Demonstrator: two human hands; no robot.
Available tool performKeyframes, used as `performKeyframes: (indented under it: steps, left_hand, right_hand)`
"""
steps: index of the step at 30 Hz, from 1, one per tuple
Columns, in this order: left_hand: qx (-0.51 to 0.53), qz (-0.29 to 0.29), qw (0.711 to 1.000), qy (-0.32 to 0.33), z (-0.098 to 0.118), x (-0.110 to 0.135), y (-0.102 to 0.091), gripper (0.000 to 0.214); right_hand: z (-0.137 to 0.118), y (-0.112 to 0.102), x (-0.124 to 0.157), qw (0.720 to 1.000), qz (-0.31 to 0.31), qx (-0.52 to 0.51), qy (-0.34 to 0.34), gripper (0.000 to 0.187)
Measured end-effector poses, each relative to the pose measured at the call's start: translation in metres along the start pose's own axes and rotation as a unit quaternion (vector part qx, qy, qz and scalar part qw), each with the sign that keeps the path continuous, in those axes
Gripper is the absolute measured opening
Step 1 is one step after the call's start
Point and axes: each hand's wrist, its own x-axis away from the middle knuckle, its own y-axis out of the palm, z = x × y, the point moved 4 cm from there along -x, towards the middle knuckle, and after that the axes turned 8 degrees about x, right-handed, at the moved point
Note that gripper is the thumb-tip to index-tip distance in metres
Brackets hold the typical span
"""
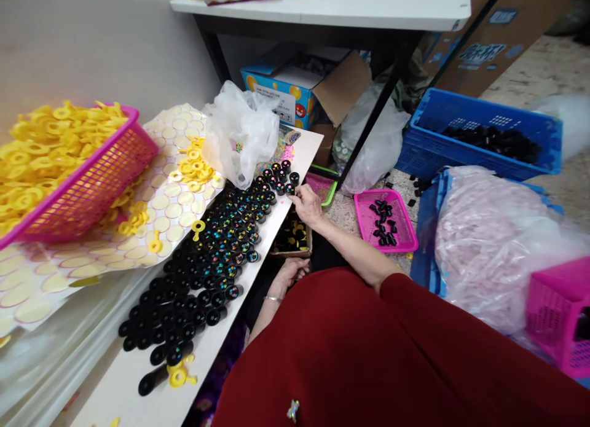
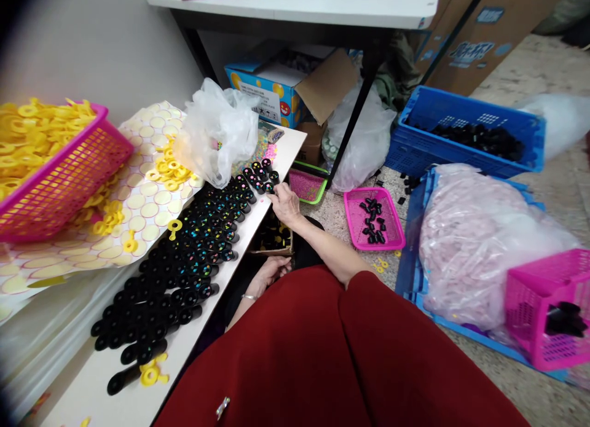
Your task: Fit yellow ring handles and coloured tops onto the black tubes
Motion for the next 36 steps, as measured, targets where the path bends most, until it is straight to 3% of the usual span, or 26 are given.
performKeyframes:
  steps: [4, 14, 23, 29, 36]
  left_hand:
    - [-0.003, -0.003, 1.0, 0.003, 0.0, 0.0, 0.0, 0.032]
    - [-0.003, -0.001, 1.0, 0.001, 0.0, 0.0, 0.0, 0.032]
    - [0.006, -0.004, 1.0, 0.009, -0.004, -0.003, -0.001, 0.031]
    - [0.004, -0.002, 1.0, 0.01, -0.004, -0.004, 0.0, 0.028]
    - [-0.045, -0.003, 0.999, -0.021, -0.006, -0.005, -0.001, 0.025]
  right_hand:
    - [-0.017, 0.007, 0.013, 0.994, -0.057, 0.07, -0.067, 0.022]
    - [-0.04, 0.019, 0.009, 0.974, -0.114, 0.19, -0.047, 0.025]
    - [-0.04, 0.02, 0.011, 0.984, -0.107, 0.141, -0.012, 0.02]
    - [-0.05, 0.008, 0.011, 0.995, -0.053, 0.036, -0.079, 0.023]
    - [-0.068, 0.01, -0.012, 0.984, -0.093, 0.105, -0.111, 0.024]
